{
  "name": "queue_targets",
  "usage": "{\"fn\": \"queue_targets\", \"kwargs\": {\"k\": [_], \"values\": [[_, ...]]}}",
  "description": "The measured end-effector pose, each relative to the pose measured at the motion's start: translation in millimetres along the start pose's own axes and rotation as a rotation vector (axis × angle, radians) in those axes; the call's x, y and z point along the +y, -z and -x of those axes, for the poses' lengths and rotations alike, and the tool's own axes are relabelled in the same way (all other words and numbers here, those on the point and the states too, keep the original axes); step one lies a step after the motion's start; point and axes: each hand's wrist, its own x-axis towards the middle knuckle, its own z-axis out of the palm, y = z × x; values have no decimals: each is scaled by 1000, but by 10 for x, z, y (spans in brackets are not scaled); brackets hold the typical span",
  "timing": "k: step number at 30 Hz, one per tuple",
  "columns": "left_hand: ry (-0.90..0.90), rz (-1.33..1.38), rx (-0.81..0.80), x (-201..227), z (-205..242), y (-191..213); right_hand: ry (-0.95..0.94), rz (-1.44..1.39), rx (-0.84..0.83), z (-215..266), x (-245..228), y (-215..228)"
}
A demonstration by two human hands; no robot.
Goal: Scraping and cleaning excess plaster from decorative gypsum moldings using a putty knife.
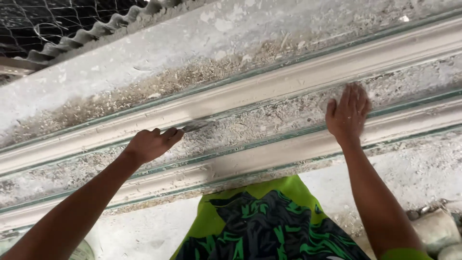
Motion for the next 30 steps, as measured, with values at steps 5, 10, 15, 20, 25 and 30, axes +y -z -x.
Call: {"fn": "queue_targets", "kwargs": {"k": [5,10,15,20,25,30], "values": [[-42,224,-233,574,-2035,2,0,6,23,-28,-55,108],[-73,197,23,762,-2592,314,-14,-22,-11,98,-46,166],[-43,133,-228,252,-1096,369,-62,-45,-78,8,-39,119],[-32,59,-79,182,-627,245,-66,-15,-60,-28,-54,33],[-178,270,259,1076,-3141,-147,-93,-7,-24,20,-87,108],[-52,358,148,1287,-3744,486,-26,-43,1,143,-75,132]]}}
